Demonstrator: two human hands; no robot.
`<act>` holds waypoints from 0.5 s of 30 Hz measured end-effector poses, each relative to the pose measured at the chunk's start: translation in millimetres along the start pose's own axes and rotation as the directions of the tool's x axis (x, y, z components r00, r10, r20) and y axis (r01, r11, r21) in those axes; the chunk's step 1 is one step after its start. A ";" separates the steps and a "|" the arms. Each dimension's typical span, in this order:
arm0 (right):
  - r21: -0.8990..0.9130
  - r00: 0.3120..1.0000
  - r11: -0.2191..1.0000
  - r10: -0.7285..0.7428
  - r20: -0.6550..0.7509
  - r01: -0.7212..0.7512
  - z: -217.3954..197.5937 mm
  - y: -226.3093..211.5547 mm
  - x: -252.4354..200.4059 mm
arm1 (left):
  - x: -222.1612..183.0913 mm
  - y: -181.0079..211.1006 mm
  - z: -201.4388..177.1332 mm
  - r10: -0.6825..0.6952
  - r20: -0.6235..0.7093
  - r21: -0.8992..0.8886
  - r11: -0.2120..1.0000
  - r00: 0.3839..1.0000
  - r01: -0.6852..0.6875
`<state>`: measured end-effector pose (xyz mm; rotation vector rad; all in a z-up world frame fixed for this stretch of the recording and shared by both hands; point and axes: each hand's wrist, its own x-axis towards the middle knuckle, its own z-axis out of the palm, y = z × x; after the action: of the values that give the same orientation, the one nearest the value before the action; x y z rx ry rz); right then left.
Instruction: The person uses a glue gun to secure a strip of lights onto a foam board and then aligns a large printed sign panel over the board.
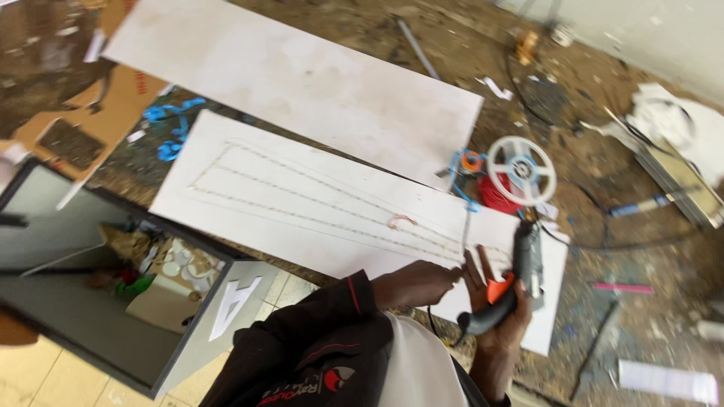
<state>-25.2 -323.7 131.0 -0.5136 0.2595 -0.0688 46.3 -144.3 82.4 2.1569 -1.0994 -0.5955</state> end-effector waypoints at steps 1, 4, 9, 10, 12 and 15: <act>0.002 1.000 1.000 0.023 0.021 -0.024 6.5 1.1 2.7 | -0.9 -2.7 -4.9 -0.023 -0.020 0.007 1.000 1.000 0.024; -0.086 1.000 0.996 0.006 -0.021 -0.008 11.8 -2.2 7.4 | -3.0 -1.4 -15.0 0.013 0.037 -0.136 0.991 0.999 -0.007; 0.020 0.968 0.989 -0.137 -0.208 0.144 -18.8 -24.9 26.1 | -9.3 -4.9 -19.8 -0.142 0.170 -0.194 0.965 0.975 0.175; 0.014 0.969 0.990 -0.132 -0.211 0.138 -21.2 -37.4 26.9 | -13.8 -14.6 -17.1 -0.145 0.169 -0.202 0.963 0.975 0.178; -0.462 0.877 0.875 -0.328 -0.350 0.142 -27.3 -63.2 26.7 | -20.6 -34.0 -11.6 -0.198 0.023 -0.190 0.961 0.980 0.198; -0.335 0.800 0.886 -0.442 -0.405 0.320 -51.9 -112.2 26.4 | -37.9 -77.6 16.0 -0.181 -0.269 -0.231 0.966 0.946 0.119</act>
<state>-13.3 -449.5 136.8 -0.7980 0.6481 -0.5754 57.4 -83.4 20.0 2.0708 -0.6864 -0.4256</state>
